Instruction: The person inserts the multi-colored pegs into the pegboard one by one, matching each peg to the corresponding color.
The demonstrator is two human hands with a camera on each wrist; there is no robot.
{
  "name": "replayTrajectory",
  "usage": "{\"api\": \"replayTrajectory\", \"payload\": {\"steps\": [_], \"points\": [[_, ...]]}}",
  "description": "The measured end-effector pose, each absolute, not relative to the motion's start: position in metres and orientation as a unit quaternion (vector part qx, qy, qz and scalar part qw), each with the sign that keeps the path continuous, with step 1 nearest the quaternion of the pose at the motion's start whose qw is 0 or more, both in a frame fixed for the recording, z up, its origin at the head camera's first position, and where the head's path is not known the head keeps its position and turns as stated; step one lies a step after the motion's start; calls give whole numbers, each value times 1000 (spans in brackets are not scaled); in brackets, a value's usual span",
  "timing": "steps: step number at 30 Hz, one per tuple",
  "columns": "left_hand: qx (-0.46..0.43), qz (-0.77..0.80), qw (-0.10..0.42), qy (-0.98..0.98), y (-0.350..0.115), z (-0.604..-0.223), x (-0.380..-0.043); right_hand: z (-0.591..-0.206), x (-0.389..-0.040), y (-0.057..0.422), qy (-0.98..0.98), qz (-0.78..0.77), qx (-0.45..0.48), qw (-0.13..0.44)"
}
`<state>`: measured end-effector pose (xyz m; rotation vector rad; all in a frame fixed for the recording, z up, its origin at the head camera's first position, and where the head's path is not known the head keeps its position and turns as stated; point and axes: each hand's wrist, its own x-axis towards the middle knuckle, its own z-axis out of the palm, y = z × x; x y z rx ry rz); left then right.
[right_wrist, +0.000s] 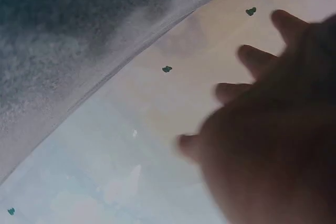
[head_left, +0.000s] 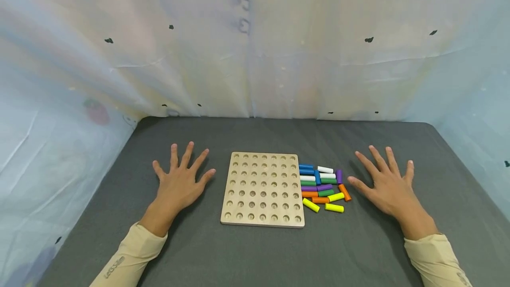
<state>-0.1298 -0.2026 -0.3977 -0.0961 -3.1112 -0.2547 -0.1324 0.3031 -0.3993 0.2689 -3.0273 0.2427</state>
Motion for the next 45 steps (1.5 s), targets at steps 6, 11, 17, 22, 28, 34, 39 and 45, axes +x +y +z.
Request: {"api": "replayTrajectory", "payload": {"steps": [6,11,17,22,28,34,39,45], "points": [[-112,-76,-25,-990,-194,-398,-123,-393,-139,303,-965,104,216,110],[-182,-170,-101,-963,-184,-394,-108,-385,-153,297,-937,149,305,79],[-186,-249,-160,-937,-177,-388,-95,-383,-167,296,-930,187,315,2],[-167,-256,-151,-940,-174,-385,-94,-387,-170,297,-923,189,334,-6],[-159,-248,-165,-941,-172,-384,-95,-390,-171,295,-924,159,348,20],[-145,-238,-181,-943,-169,-381,-97,-390,-170,295,-942,135,308,9],[-128,-227,-182,-948,-167,-378,-96,-390,-171,292,-949,129,288,-10],[-131,-225,-193,-946,-167,-373,-94,-388,-170,290,-954,118,274,-23]]}}
